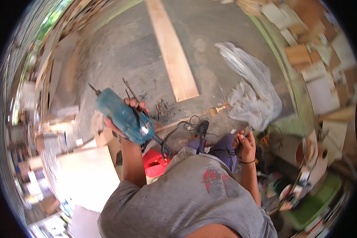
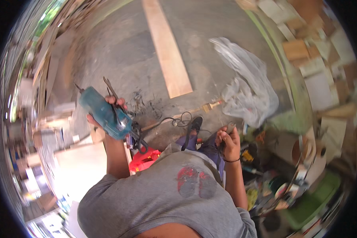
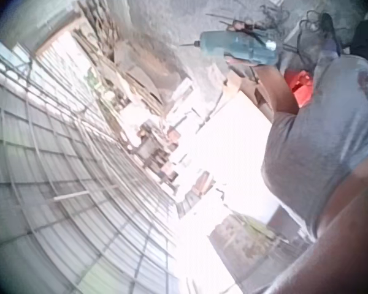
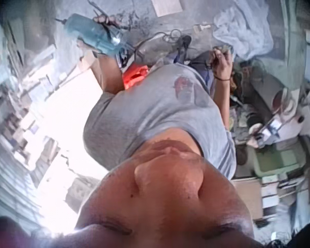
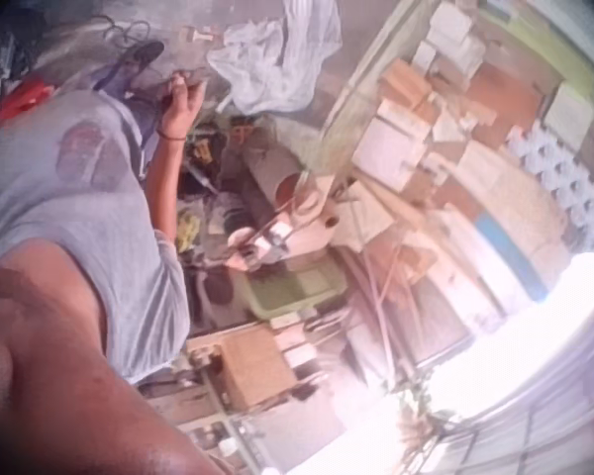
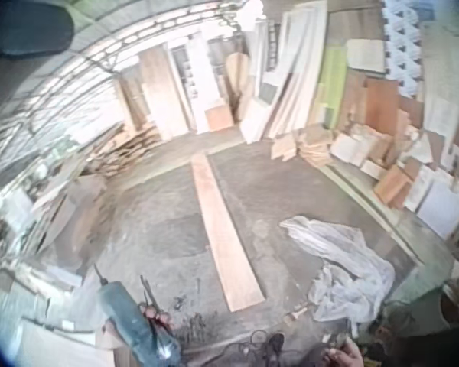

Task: The person services a power tool by searching through bins for a replacement part, checking the tool housing, and then sitting on the floor to use a wrench to loosen and remove a component from the motor shaft.

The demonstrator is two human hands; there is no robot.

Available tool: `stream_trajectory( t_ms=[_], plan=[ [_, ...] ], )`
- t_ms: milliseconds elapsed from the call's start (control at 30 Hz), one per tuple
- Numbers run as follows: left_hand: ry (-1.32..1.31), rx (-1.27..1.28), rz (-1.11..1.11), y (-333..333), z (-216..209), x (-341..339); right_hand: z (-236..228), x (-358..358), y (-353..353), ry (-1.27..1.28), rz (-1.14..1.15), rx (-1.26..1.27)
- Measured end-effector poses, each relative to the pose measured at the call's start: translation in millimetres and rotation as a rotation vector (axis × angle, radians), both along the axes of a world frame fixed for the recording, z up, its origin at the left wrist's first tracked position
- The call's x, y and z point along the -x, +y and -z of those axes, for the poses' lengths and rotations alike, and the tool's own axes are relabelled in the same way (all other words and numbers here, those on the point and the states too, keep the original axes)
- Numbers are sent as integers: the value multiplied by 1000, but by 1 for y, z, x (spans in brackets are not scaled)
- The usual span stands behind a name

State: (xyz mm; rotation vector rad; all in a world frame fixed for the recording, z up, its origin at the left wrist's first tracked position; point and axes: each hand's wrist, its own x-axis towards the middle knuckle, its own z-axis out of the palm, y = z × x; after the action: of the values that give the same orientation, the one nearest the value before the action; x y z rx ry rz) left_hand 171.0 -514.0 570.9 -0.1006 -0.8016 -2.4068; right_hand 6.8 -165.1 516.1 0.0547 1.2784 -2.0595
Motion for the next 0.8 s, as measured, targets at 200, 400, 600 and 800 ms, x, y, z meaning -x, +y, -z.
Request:
stream_trajectory(
  t_ms=[200,400,600,800],
  plan=[
    [248,37,-264,-26,-42,-27,21,74,-19,7,-119,-68],
    [218,263,-884,11,-101,-62,46,172,-64,211,-447,-173],
    [361,290,-1151,83,-137,-60,27,149,-166,329,-1394,125],
    [431,463,-1130,110,-161,-54,68,49,-260,-400,-2086,58]
  ],
)
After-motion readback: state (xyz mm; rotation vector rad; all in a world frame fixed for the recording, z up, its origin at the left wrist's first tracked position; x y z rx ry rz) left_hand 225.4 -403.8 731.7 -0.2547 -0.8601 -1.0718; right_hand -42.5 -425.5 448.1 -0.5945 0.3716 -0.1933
